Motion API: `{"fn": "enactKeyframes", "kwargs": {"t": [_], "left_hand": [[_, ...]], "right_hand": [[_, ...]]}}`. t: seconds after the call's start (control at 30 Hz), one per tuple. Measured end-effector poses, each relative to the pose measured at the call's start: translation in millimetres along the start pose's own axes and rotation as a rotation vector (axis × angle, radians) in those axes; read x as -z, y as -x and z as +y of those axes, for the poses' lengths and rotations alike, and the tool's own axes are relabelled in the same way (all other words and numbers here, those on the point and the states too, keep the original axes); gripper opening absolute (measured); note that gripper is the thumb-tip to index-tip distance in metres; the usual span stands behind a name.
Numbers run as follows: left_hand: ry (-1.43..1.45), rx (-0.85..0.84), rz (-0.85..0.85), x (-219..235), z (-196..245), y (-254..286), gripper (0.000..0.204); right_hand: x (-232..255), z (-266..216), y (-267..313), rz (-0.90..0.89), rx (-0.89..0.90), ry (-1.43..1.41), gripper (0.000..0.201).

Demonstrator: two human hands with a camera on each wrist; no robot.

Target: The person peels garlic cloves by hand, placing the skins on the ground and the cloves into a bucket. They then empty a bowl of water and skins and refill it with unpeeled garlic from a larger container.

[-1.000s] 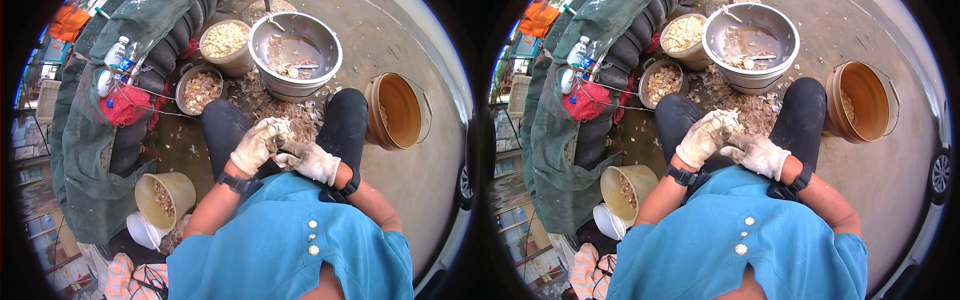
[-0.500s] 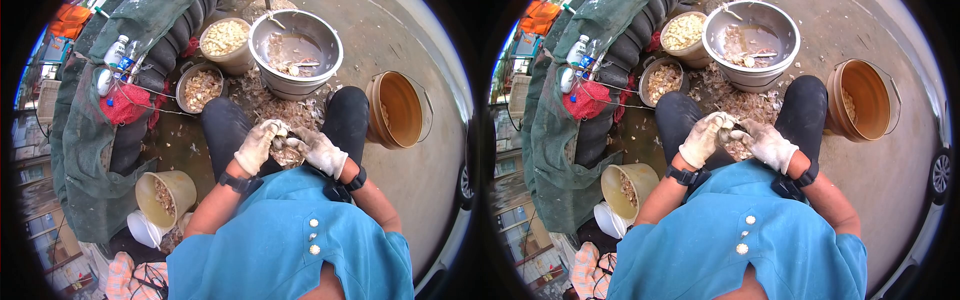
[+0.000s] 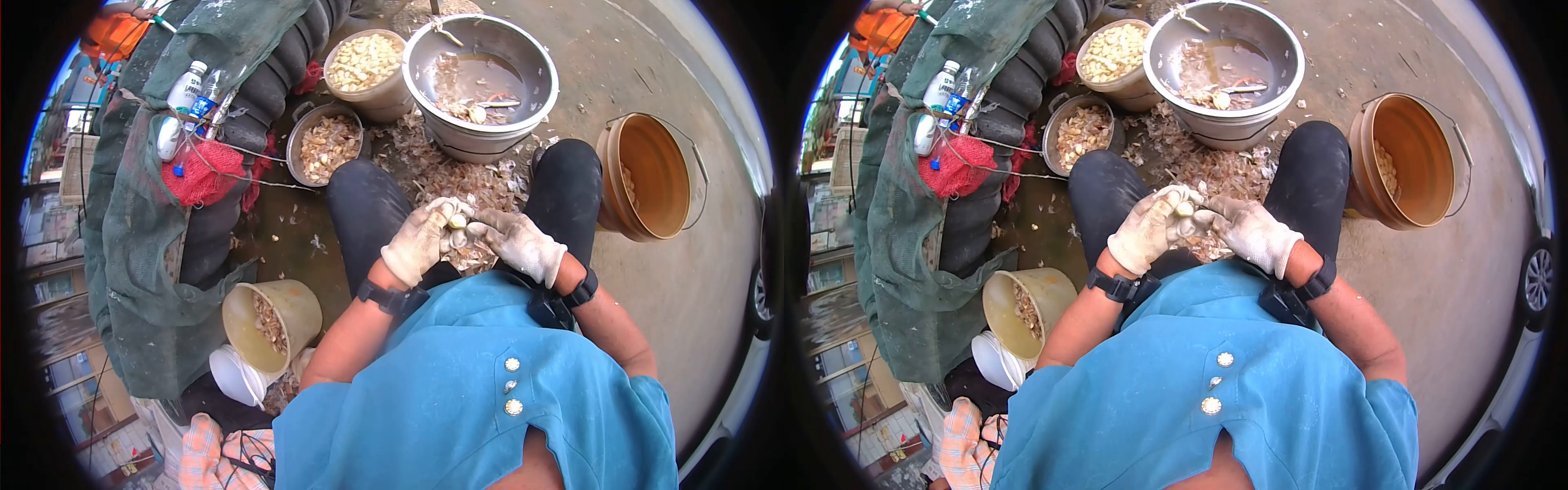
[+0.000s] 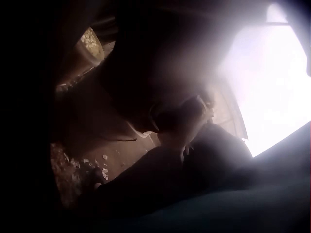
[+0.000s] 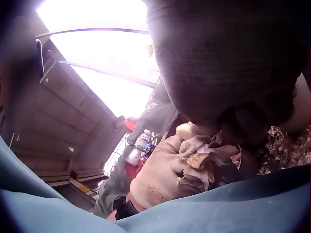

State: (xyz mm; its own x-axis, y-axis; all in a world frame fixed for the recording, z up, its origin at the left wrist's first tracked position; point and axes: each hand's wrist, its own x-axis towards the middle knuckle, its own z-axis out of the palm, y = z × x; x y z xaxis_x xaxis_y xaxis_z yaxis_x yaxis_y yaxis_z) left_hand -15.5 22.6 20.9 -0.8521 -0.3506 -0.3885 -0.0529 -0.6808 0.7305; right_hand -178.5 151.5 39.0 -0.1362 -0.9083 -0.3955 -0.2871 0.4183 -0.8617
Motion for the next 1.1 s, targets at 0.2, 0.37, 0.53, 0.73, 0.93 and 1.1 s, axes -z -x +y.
{"fn": "enactKeyframes", "kwargs": {"t": [0.2,0.37,0.53,0.73,0.93,1.1], "left_hand": [[-0.072,-0.021,0.021,8.2,1.0,3.0,0.034],[-0.033,0.056,0.141,-5.2,11.2,4.5,0.035],[0.013,0.042,0.065,-6.4,16.6,9.8,0.033],[0.059,0.087,0.140,-2.4,6.6,2.7,0.031],[0.093,0.150,-0.033,16.0,1.7,-0.1,0.027],[0.267,0.219,-0.105,16.8,0.7,-2.7,0.021]], "right_hand": [[10.6,-7.8,0.4,0.000,-0.141,0.008,0.036],[13.7,-15.6,3.2,-0.027,-0.150,-0.086,0.040],[11.6,-27.1,2.6,-0.067,0.038,0.091,0.046],[2.0,-32.8,3.6,-0.086,0.062,-0.004,0.048],[-3.1,-17.1,-1.8,-0.056,0.126,-0.011,0.046],[-4.7,-1.2,-4.4,-0.041,0.154,-0.097,0.047]]}}
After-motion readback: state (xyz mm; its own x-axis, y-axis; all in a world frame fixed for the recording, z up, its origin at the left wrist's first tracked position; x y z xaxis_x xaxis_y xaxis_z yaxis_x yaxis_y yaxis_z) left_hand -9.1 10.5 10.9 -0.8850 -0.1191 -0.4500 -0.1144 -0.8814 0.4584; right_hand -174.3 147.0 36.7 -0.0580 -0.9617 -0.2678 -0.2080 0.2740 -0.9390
